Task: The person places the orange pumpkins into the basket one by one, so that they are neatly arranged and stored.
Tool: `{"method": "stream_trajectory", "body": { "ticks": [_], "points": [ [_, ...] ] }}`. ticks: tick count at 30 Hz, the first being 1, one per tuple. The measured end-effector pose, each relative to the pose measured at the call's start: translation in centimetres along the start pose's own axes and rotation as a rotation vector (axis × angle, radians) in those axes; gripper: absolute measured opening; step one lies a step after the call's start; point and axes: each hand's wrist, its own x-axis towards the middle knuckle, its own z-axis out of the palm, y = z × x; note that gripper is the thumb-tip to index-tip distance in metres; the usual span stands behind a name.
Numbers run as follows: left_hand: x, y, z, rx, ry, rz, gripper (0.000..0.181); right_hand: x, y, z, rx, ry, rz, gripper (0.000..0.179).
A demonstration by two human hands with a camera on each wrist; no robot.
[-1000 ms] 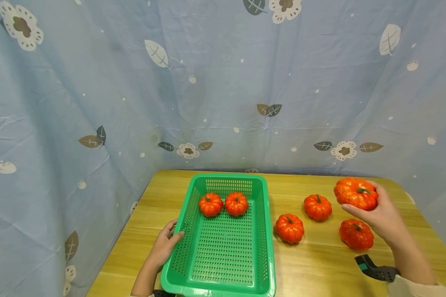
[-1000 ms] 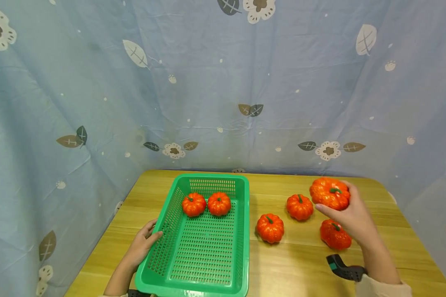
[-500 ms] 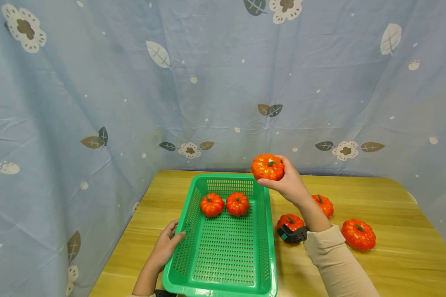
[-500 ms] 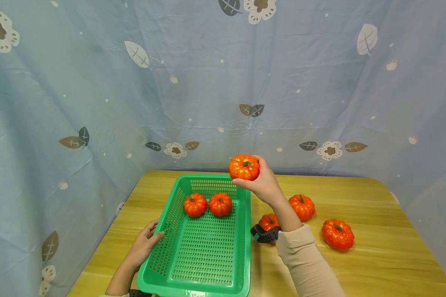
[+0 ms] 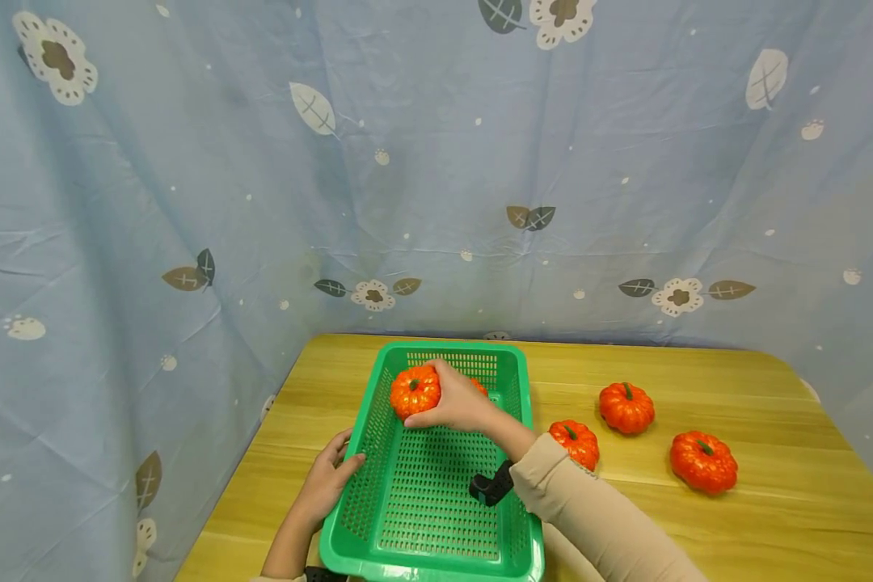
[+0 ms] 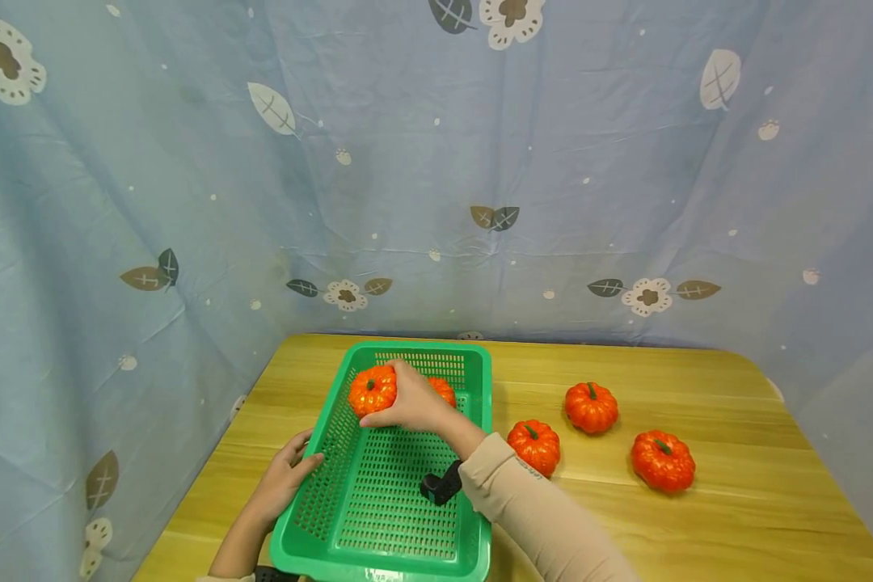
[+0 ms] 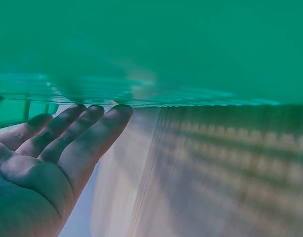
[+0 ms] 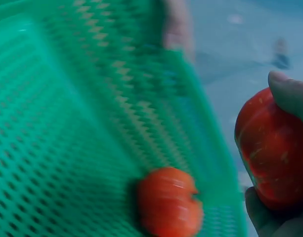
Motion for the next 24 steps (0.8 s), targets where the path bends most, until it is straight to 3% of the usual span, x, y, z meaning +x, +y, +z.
{"method": "stream_trajectory", "body": {
  "ticks": [5, 10, 16, 24],
  "points": [
    [0.0, 0.0, -0.1, -0.007, -0.007, 0.004, 0.046, 0.0, 0.7, 3.2, -0.181, -0.103, -0.005, 0.098],
    [0.1, 0.0, -0.1, -0.012, -0.016, 0.0, 0.045, -0.1, 1.4, 4.8, -0.318, -0.189, 0.039, 0.099],
    [0.1, 0.0, -0.2, -0.024, -0.021, 0.002, 0.045, 0.1, 2.0, 5.8, -0.366, -0.262, 0.048, 0.097],
    [0.2, -0.1, -0.2, -0.04, -0.031, 0.005, 0.046, 0.1, 2.4, 7.0, -0.392, -0.285, 0.074, 0.093]
  ]
}}
